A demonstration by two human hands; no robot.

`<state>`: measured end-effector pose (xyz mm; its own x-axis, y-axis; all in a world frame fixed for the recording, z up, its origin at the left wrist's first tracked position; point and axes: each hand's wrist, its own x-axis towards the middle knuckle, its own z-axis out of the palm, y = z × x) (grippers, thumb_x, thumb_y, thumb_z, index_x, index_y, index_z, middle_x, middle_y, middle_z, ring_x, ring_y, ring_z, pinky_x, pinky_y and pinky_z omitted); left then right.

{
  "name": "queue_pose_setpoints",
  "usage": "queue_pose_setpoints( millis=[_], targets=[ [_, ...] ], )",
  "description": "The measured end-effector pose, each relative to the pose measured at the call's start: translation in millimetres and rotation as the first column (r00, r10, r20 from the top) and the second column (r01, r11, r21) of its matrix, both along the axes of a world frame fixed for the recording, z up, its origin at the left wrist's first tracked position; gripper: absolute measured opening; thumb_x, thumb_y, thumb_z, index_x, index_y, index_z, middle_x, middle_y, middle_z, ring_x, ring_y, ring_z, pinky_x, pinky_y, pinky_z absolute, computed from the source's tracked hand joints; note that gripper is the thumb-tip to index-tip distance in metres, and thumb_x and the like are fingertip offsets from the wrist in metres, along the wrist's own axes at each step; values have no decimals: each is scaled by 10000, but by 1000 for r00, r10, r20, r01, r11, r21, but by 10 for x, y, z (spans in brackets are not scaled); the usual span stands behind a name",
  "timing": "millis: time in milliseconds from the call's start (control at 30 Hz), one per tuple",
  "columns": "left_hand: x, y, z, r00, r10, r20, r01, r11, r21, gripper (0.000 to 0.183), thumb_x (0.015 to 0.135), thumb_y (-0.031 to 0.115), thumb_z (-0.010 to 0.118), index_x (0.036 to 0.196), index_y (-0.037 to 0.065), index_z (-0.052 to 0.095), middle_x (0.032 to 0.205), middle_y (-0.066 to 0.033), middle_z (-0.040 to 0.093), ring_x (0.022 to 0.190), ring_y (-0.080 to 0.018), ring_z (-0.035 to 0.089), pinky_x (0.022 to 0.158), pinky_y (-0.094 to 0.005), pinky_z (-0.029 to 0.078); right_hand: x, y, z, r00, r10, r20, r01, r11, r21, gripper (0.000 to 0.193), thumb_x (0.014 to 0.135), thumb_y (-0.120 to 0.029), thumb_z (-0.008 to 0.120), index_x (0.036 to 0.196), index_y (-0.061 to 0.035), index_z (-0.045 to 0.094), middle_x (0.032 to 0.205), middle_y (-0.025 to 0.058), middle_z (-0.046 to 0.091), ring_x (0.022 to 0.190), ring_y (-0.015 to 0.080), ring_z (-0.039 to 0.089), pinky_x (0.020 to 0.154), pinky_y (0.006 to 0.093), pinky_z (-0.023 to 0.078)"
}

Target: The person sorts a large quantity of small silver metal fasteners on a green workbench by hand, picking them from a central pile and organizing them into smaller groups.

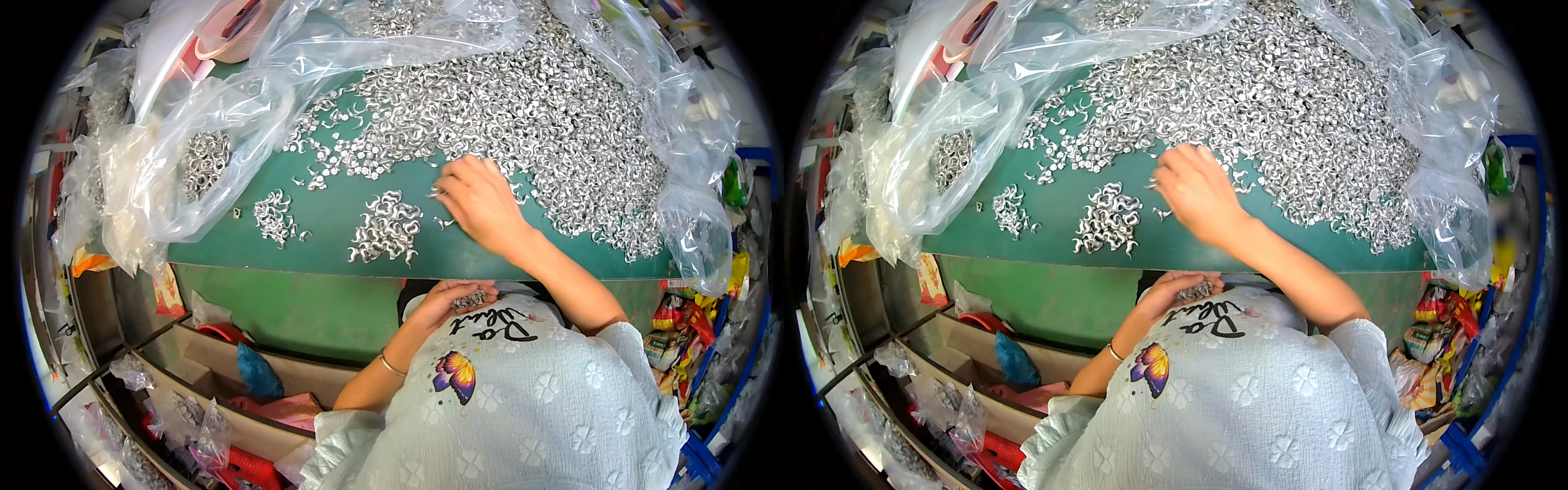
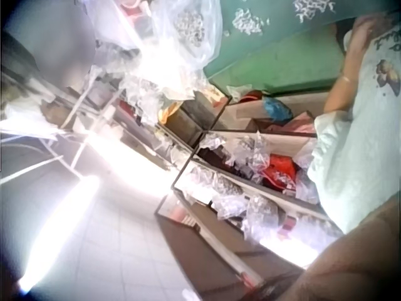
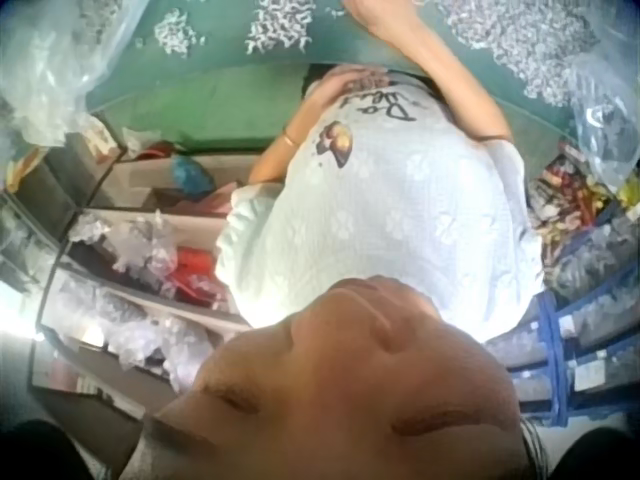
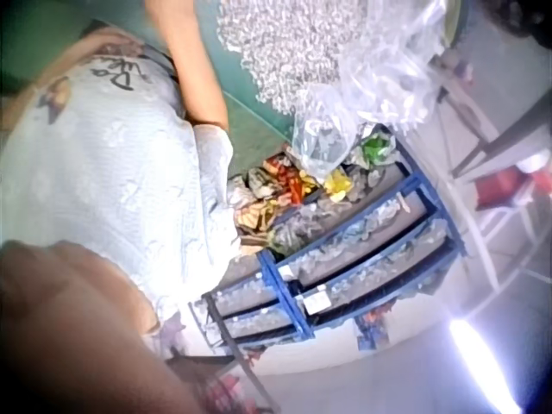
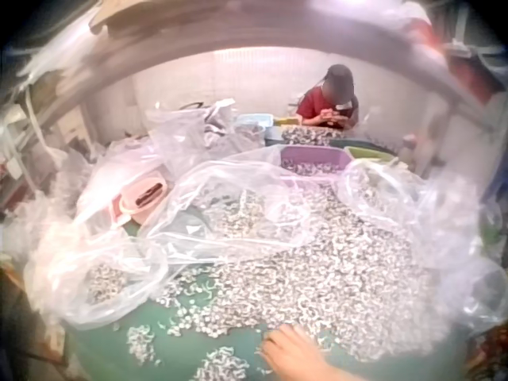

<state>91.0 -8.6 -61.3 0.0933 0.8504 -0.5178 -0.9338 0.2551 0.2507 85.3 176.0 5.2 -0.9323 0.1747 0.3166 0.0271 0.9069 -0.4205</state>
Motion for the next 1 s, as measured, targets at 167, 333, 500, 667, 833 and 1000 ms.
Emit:
queue_pose_setpoints(
  millis=[167, 333, 500, 667, 833, 1000],
  targets=[
    [2, 0, 18, 999, -19, -43, 19, 1000, -13, 283, 936, 105, 530, 1145, -70, 607, 1083, -155, 660, 1034, -220, 621, 969, -311, 476, -38, 93, 61, 996, 84, 29, -78, 984, -157, 144, 793, -87, 683, 917, -24, 647, 935, 87, 626, 902, 274, 583, 804, 378, 444],
    [-13, -14, -2, 1000, 18, -13, -18, 1000, -2, 237, 922, 81, 546, 1090, -65, 630, 1054, -154, 659, 1014, -233, 621, 952, -332, 499, 549, 470, 220, 977, -178, 119, 195, 969, -152, 117, 768, -55, 687, 873, -18, 651, 859, 101, 642, 814, 302, 594, 761, 399, 461],
    [-6, 55, 47, 1000, 3, 0, -3, 998, -67, 215, 911, 56, 557, 1074, -65, 627, 1028, -154, 656, 1003, -245, 624, 937, -350, 514, 702, 445, 271, 965, -179, 190, 183, 983, -2, 187, 750, -60, 707, 930, -63, 658, 911, 52, 567, 914, 248, 521, 794, 371, 387],
    [2, 29, -21, 1000, 13, -17, -13, 1000, -14, 217, 912, 44, 551, 1086, -65, 619, 1024, -154, 654, 1006, -239, 627, 936, -349, 516, 733, 426, 301, 965, -195, 177, 188, 981, 53, 181, 761, -77, 702, 934, -66, 650, 890, 46, 551, 884, 241, 512, 768, 357, 370],
    [-5, 31, -4, 998, -31, -54, 28, 998, -58, 232, 942, 105, 533, 1090, -44, 631, 1053, -146, 664, 997, -228, 646, 928, -353, 526, 733, 351, 265, 971, -157, 179, 154, 988, 30, 156, 771, -60, 689, 913, -51, 625, 882, 59, 545, 885, 249, 516, 759, 361, 386],
    [-5, 16, 10, 998, -14, -62, 11, 999, -47, 246, 956, 142, 531, 1094, -30, 638, 1060, -132, 670, 989, -214, 655, 917, -349, 533, 879, 362, 218, 973, -211, 87, 216, 975, -53, 123, 785, -57, 681, 885, -43, 611, 917, 70, 568, 889, 261, 533, 770, 364, 406]
  ],
)
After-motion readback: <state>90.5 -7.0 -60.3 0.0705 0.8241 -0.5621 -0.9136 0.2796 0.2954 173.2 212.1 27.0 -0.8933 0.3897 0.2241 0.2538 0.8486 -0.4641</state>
